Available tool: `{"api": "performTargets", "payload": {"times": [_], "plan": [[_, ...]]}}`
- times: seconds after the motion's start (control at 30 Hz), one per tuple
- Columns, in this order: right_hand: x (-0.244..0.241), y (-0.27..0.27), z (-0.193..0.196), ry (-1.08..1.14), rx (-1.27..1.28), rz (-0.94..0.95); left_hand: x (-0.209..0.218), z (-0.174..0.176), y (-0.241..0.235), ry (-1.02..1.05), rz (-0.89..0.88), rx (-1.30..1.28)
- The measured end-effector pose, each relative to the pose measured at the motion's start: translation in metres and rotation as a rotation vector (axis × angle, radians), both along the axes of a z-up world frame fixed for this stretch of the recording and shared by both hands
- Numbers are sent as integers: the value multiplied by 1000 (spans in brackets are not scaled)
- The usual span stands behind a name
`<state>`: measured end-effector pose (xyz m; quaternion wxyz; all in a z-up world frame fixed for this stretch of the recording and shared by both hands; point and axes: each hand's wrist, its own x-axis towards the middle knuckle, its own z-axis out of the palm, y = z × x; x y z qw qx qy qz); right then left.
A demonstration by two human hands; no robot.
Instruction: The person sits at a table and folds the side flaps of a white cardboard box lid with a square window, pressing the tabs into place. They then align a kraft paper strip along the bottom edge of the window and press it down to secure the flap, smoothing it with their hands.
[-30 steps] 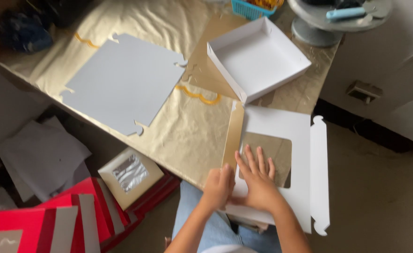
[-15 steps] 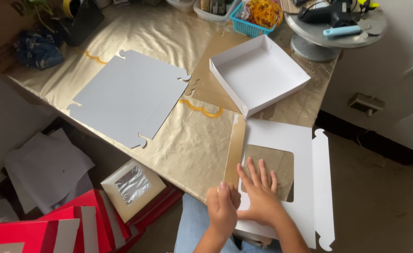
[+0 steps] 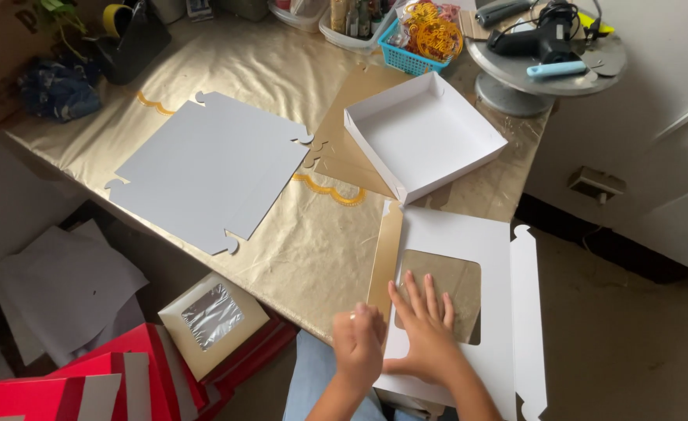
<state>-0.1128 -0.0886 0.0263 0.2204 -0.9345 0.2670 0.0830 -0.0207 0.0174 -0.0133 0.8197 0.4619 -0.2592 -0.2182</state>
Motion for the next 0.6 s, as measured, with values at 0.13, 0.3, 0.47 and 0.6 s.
{"api": "performTargets", "payload": {"times": [0.13,0.3,0.47,0.6], "plan": [[1,1,6,37,4,-21,-8,-12,3,-80,31,254],[1,3,9,158,5,-29,8,-37,-15,31,-31,278],[-2,2,-2,0,19,0,61,38,-12,-240,79,135],[-2,0,1,-84,13,7,58,101,13,120,-48,-327]]}}
